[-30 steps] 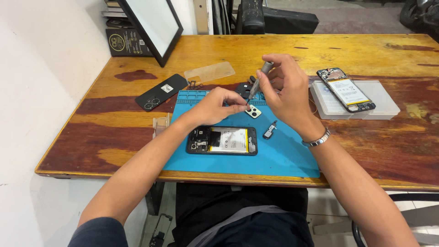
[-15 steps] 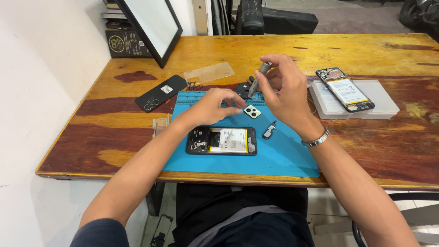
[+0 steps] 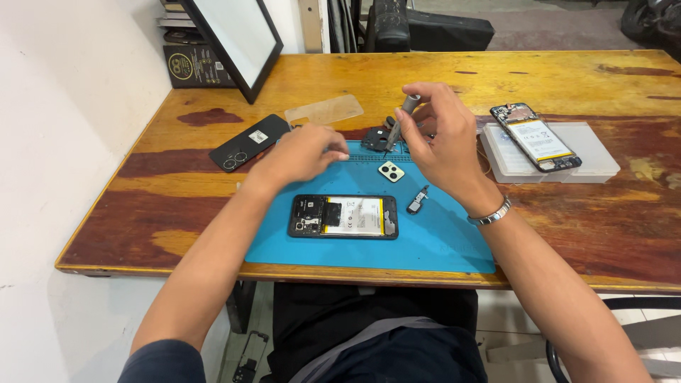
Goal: The person works on a disassembled smartphone on a blue mat, using a screwdriver and tweezers to remove and reposition internal components such as the battery and camera module. The person handles the phone casing and small parts, then uses a screwdriver to fasten screws on the device.
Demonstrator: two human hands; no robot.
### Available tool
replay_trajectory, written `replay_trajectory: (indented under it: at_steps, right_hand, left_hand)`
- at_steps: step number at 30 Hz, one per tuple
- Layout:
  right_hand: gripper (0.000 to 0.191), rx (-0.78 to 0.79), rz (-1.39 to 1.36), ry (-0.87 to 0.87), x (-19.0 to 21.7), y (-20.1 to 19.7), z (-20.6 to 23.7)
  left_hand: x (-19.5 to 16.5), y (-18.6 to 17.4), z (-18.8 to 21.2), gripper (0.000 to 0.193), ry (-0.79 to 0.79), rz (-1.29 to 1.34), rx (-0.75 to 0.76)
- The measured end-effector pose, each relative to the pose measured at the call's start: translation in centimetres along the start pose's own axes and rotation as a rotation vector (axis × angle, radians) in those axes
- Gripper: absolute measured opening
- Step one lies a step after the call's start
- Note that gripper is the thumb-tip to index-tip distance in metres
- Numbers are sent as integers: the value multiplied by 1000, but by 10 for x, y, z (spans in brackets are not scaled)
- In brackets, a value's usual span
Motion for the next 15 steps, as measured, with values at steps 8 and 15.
replay_trajectory:
  at_steps: [8,15]
  right_hand:
    - [28,12,-34,15,2,1,1]
    - [28,16,-39,11,1,1,1]
  left_hand:
    - [18,-9,-2,26,2,-7,303]
    - [15,-4,-4,18,113,-9,313]
Point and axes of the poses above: each hand's wrist, its own z-axis away from the middle knuckle, its own y-axis out of the palm, x = y × z, the point moved 4 cm from there along -z, towards the middle knuckle, and after that the axes turned 15 degrees about -y, right-handed, at the moved point
